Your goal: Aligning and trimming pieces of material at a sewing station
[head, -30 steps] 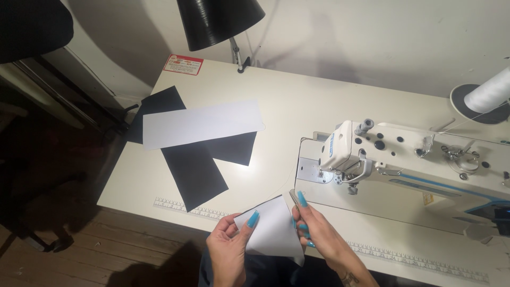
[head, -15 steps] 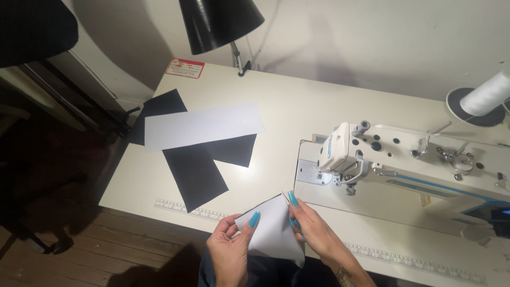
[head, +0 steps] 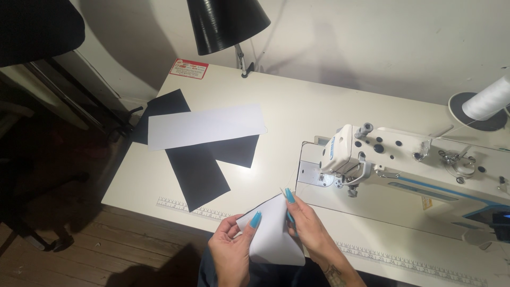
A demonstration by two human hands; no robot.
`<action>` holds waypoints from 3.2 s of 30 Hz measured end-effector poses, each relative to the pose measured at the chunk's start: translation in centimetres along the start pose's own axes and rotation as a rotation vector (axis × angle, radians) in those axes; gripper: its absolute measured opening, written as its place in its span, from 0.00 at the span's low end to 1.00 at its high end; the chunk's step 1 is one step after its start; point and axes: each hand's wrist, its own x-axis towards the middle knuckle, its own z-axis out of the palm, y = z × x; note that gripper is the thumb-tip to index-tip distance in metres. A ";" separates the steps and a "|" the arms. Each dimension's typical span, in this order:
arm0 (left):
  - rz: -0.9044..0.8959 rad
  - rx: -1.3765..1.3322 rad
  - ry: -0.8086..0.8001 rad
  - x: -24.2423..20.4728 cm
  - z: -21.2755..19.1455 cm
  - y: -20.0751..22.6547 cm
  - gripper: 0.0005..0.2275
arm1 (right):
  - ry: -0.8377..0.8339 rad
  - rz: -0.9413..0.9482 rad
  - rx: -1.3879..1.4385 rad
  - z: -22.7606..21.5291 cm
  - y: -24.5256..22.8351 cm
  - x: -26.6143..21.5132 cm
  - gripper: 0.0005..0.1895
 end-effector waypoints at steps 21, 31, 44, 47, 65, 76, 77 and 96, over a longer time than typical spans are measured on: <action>0.024 0.166 0.034 -0.8 -1.2 -0.2 0.12 | 0.031 0.103 -0.024 -0.4 0.3 -2.5 0.17; 0.075 0.252 0.018 -0.2 -1.6 -0.5 0.13 | 0.031 0.094 -0.138 -1.7 0.8 -3.8 0.19; 0.088 0.274 0.037 0.1 -2.2 -1.3 0.13 | 0.023 0.084 -0.045 -0.7 0.7 -2.3 0.15; 0.030 0.257 0.042 -1.1 -1.4 0.4 0.13 | 0.116 0.061 -0.007 -1.5 2.5 -1.2 0.17; 0.165 0.219 -0.080 -1.0 -3.0 -3.2 0.11 | 0.121 0.038 -0.060 -2.9 3.0 -5.8 0.20; 0.072 0.195 -0.031 -0.5 -2.5 -2.1 0.12 | -0.055 0.137 0.014 -2.2 1.1 -3.1 0.18; 0.030 0.132 -0.014 -0.7 -2.2 -1.8 0.11 | -0.078 0.151 0.010 -2.1 0.8 -3.2 0.17; 0.012 0.067 -0.013 -0.4 -2.5 -1.6 0.13 | 0.099 0.120 0.073 -1.9 3.1 -1.5 0.15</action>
